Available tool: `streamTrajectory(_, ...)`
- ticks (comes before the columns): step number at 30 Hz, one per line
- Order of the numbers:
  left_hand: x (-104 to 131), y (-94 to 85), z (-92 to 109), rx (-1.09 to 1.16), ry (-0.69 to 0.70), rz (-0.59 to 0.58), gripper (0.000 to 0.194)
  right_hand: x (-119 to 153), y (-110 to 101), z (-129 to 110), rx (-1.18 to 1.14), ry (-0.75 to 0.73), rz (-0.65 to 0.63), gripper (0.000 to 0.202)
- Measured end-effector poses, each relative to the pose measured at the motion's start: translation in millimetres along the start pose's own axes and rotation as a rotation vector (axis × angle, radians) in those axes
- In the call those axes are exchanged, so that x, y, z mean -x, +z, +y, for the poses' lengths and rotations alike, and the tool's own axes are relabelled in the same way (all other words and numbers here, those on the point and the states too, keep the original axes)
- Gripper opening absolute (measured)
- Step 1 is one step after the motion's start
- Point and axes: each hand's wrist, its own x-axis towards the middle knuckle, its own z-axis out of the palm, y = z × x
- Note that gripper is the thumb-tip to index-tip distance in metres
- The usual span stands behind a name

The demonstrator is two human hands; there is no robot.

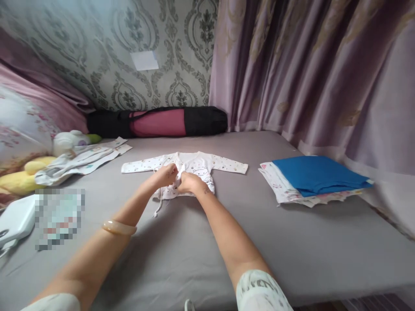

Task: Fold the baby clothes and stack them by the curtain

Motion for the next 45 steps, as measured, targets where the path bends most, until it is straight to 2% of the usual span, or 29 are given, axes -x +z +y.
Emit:
streamTrajectory(3, 18, 16.2, -3, 0.016, -0.016, 0.071, 0.014, -8, 3, 7, -0.050, -0.008, -0.002, 0.014)
streamTrajectory(7, 38, 31.6, -6, 0.071, -0.008, 0.109, 0.007, -22, 6, 24, -0.274, 0.031, -0.030, 0.008)
streamTrajectory(9, 44, 35.2, -7, 0.090, 0.023, 0.123, 0.014, -26, 5, 31, -0.338, 0.071, 0.019, 0.007)
streamTrajectory(13, 48, 38.2, -9, 0.075, 0.047, 0.168, 0.027, -27, -3, 40, -0.430, 0.124, 0.194, 0.007)
streamTrajectory(16, 48, 38.3, -11, 0.065, 0.060, 0.172, 0.023, -24, -8, 41, -0.537, 0.095, 0.274, 0.010)
streamTrajectory(19, 51, 36.9, -7, -0.004, 0.034, 0.164, 0.014, -21, -12, 37, -0.604, 0.047, 0.289, 0.012)
streamTrajectory(23, 53, 34.6, 5, -0.164, -0.041, 0.135, 0.015, -19, -14, 28, -0.636, -0.002, 0.295, 0.015)
streamTrajectory(28, 50, 33.9, 11, -0.245, -0.038, 0.116, 0.020, -21, -13, 23, -0.618, -0.058, 0.289, 0.015)
streamTrajectory(33, 49, 32.2, 9, -0.187, -0.045, 0.187, 0.021, -20, -14, 22, -0.610, -0.060, 0.283, 0.016)
streamTrajectory(40, 49, 31.9, 22, 0.045, -0.142, 0.295, 0.021, -15, -21, 15, -0.573, -0.089, 0.333, 0.020)
streamTrajectory(45, 43, 40.6, 26, 0.136, -0.089, 0.304, 0.022, -13, -21, 9, -0.503, -0.115, 0.342, 0.021)
